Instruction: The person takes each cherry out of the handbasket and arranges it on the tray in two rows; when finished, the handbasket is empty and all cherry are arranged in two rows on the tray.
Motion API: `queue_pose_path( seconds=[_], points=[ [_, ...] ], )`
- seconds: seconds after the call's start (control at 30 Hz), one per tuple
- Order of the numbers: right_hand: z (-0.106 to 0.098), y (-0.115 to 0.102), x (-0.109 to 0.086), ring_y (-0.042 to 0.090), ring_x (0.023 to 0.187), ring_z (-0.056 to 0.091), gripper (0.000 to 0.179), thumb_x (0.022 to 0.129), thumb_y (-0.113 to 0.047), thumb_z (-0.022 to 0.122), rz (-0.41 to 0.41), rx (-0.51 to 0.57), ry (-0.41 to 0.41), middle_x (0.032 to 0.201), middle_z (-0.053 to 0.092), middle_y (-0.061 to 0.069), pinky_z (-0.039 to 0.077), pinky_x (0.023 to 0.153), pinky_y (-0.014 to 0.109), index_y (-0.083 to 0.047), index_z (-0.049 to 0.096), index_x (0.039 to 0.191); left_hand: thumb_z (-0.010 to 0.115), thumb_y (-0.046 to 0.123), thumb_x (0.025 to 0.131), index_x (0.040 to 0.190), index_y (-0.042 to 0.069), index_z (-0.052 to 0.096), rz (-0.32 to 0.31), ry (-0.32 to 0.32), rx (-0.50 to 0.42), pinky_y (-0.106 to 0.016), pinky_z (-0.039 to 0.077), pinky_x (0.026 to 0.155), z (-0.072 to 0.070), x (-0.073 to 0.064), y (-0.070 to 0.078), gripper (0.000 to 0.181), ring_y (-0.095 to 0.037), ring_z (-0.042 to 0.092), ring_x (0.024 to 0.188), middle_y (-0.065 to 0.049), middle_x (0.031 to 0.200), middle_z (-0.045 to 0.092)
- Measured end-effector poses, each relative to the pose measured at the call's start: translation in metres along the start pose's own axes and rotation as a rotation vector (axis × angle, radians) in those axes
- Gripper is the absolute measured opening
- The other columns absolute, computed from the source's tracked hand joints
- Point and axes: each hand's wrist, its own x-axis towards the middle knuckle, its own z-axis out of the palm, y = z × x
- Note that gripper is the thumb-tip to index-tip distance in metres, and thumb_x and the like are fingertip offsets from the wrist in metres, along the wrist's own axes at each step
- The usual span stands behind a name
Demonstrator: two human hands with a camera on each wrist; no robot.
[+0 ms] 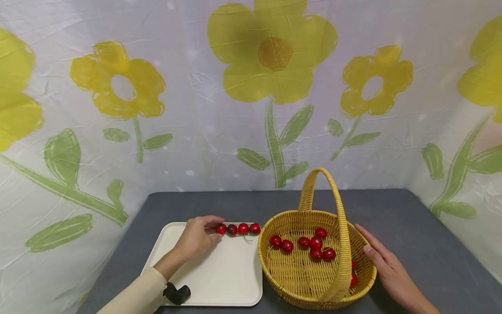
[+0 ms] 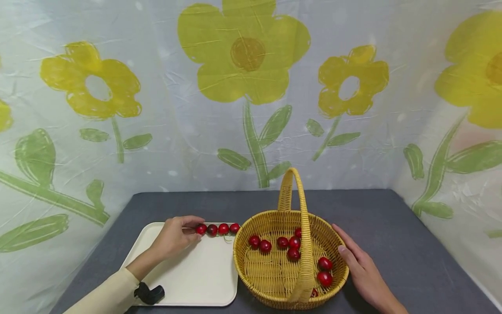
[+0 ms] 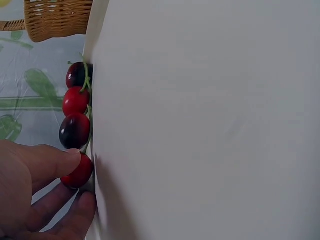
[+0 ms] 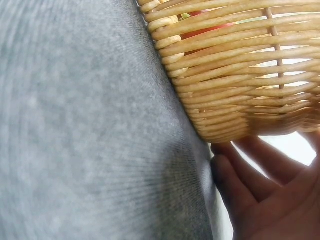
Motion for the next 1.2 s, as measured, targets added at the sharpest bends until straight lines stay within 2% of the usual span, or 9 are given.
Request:
queue_pose_path(
  seconds=[0.23, 0.37, 0.53, 0.67, 0.73, 0.83, 0.97, 1.1, 1.2],
  points=[
    [0.000, 0.000, 0.000, 0.050, 0.158, 0.033, 0.054, 0.122, -0.042, 0.033, 0.002, 0.018, -0.008, 0.179, 0.030, 0.013, 0.053, 0.095, 0.015, -0.041, 0.022, 0.175, 0.082, -0.011, 0.085, 0.126, -0.003, 0.078, -0.006, 0.022, 0.019, -0.038, 0.067, 0.092, -0.009, -0.006, 0.000, 0.042, -0.029, 0.080, 0.104, -0.017, 0.117, 0.082],
    [0.000, 0.000, 0.001, 0.051, 0.158, 0.032, 0.055, 0.121, -0.043, 0.033, 0.008, 0.028, -0.016, 0.180, 0.028, 0.014, 0.054, 0.094, 0.016, -0.041, 0.021, 0.175, 0.084, -0.008, 0.087, 0.130, 0.000, 0.077, -0.023, 0.030, -0.021, -0.034, 0.068, 0.088, -0.018, -0.012, 0.006, 0.045, -0.029, 0.082, 0.100, -0.020, 0.125, 0.079],
    [-0.001, 0.001, 0.000, 0.052, 0.158, 0.032, 0.055, 0.121, -0.043, 0.033, 0.005, 0.021, -0.014, 0.180, 0.028, 0.015, 0.053, 0.094, 0.016, -0.041, 0.021, 0.175, 0.085, -0.001, 0.091, 0.136, 0.007, 0.076, 0.025, -0.019, -0.193, -0.028, 0.066, 0.088, -0.022, -0.016, 0.030, 0.046, -0.033, 0.082, 0.106, -0.017, 0.130, 0.078],
    [0.000, 0.001, 0.000, 0.052, 0.157, 0.033, 0.055, 0.122, -0.042, 0.033, 0.002, 0.017, -0.015, 0.180, 0.029, 0.015, 0.053, 0.094, 0.016, -0.040, 0.021, 0.175, 0.085, 0.005, 0.095, 0.140, 0.006, 0.073, 0.107, -0.142, -0.380, -0.027, 0.064, 0.096, -0.017, -0.018, 0.058, 0.047, -0.032, 0.077, 0.120, -0.015, 0.136, 0.077],
    [0.000, 0.001, 0.000, 0.052, 0.157, 0.033, 0.055, 0.122, -0.043, 0.033, 0.007, 0.023, -0.015, 0.179, 0.029, 0.015, 0.054, 0.094, 0.017, -0.040, 0.020, 0.175, 0.084, 0.008, 0.097, 0.144, 0.004, 0.070, 0.133, -0.232, -0.479, -0.028, 0.064, 0.097, -0.011, -0.018, 0.072, 0.049, -0.028, 0.075, 0.125, -0.015, 0.140, 0.074],
    [-0.001, 0.000, 0.001, 0.051, 0.158, 0.033, 0.056, 0.121, -0.044, 0.033, 0.019, 0.039, -0.019, 0.179, 0.028, 0.016, 0.055, 0.092, 0.018, -0.040, 0.020, 0.175, 0.080, 0.008, 0.100, 0.148, 0.001, 0.066, 0.173, -0.354, -0.612, -0.030, 0.064, 0.100, 0.003, -0.014, 0.091, 0.050, -0.032, 0.071, 0.133, -0.021, 0.146, 0.070],
    [-0.001, 0.000, 0.002, 0.052, 0.159, 0.032, 0.056, 0.121, -0.047, 0.033, 0.035, 0.041, -0.027, 0.180, 0.027, 0.017, 0.055, 0.091, 0.018, -0.041, 0.019, 0.175, 0.077, 0.008, 0.103, 0.148, -0.001, 0.066, 0.225, -0.434, -0.685, -0.031, 0.063, 0.101, 0.027, -0.007, 0.111, 0.047, -0.039, 0.068, 0.136, -0.024, 0.146, 0.069],
    [-0.001, 0.001, 0.002, 0.052, 0.158, 0.033, 0.056, 0.121, -0.044, 0.033, 0.017, 0.034, -0.024, 0.180, 0.028, 0.017, 0.054, 0.093, 0.017, -0.039, 0.020, 0.175, 0.076, 0.010, 0.104, 0.146, 0.003, 0.068, 0.247, -0.430, -0.629, -0.031, 0.062, 0.103, 0.052, -0.003, 0.127, 0.044, -0.032, 0.071, 0.134, -0.019, 0.145, 0.071],
    [-0.001, 0.002, 0.002, 0.051, 0.157, 0.034, 0.055, 0.122, -0.043, 0.033, 0.003, 0.036, -0.016, 0.179, 0.029, 0.016, 0.055, 0.092, 0.018, -0.039, 0.021, 0.175, 0.076, 0.011, 0.103, 0.144, 0.008, 0.071, 0.296, -0.382, -0.428, -0.032, 0.064, 0.100, 0.069, -0.001, 0.137, 0.041, -0.019, 0.076, 0.124, -0.013, 0.143, 0.074]
  ],
)
